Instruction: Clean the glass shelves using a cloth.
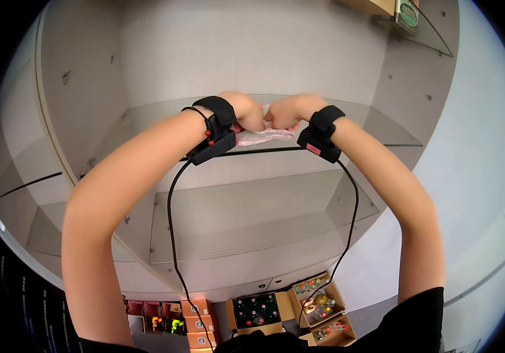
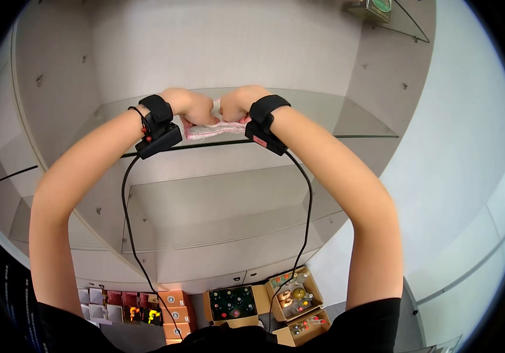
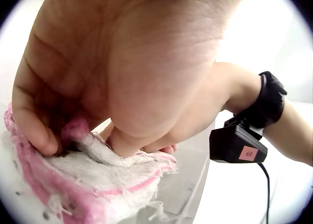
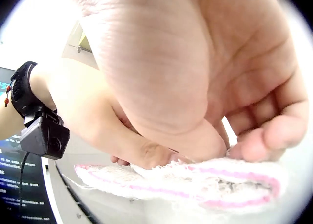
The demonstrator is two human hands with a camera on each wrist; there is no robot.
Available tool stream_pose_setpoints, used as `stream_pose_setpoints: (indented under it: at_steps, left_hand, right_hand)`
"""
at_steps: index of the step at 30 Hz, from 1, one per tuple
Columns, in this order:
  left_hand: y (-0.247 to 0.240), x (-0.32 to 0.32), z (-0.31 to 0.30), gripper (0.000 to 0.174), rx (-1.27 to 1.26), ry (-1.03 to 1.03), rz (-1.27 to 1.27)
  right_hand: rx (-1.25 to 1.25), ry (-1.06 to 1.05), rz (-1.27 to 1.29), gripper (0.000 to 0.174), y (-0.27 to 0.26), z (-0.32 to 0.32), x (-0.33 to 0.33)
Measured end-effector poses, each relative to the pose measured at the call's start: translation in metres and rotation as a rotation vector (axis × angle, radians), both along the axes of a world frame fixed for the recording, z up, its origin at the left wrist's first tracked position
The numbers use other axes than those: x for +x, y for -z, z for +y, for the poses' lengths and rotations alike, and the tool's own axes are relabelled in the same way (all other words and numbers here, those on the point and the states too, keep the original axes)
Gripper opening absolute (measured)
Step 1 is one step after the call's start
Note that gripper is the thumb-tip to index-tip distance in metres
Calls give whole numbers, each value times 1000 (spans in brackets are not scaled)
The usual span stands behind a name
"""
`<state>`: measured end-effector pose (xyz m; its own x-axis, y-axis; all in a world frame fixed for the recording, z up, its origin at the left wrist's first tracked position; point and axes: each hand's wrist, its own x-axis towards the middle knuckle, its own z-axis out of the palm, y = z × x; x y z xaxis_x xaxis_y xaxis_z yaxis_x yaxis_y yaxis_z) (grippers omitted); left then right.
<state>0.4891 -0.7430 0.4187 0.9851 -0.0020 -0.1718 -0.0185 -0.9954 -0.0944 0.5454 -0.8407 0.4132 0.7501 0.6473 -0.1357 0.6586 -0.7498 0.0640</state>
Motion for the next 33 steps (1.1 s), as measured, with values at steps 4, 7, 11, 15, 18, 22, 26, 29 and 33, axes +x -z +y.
stream_pose_setpoints:
  at_steps: [4, 7, 11, 15, 18, 22, 26, 29, 33]
  left_hand:
    - [0, 10, 9, 37, 36, -19, -29]
    - [4, 24, 17, 42, 28, -26, -42]
    - [7, 32, 21, 42, 62, 14, -86]
    - [12, 44, 27, 37, -29, -37, -99]
    - [12, 52, 20, 36, 73, -20, -132]
    - [7, 54, 5, 35, 91, -162, -83]
    - [12, 37, 23, 37, 121, -198, -101]
    - [7, 27, 2, 25, 94, -234, -46]
    - [4, 17, -37, 30, 53, -232, 8]
  right_hand:
    - [-33, 76, -76, 10, 0, 15, 6]
    - [-13, 123, -116, 9, 4, 26, 18]
    - [-109, 112, -181, 14, -2, 39, 20]
    - [-123, 24, -232, 13, -3, 45, 21]
    - [-107, -49, -236, 13, -7, 32, 17]
    - [-57, -68, -235, 19, 0, 24, 39]
    - [-85, -96, -276, 20, 7, 42, 25]
    - [7, -212, -209, 19, 8, 22, 34]
    - [16, -254, -85, 10, 3, -27, 25]
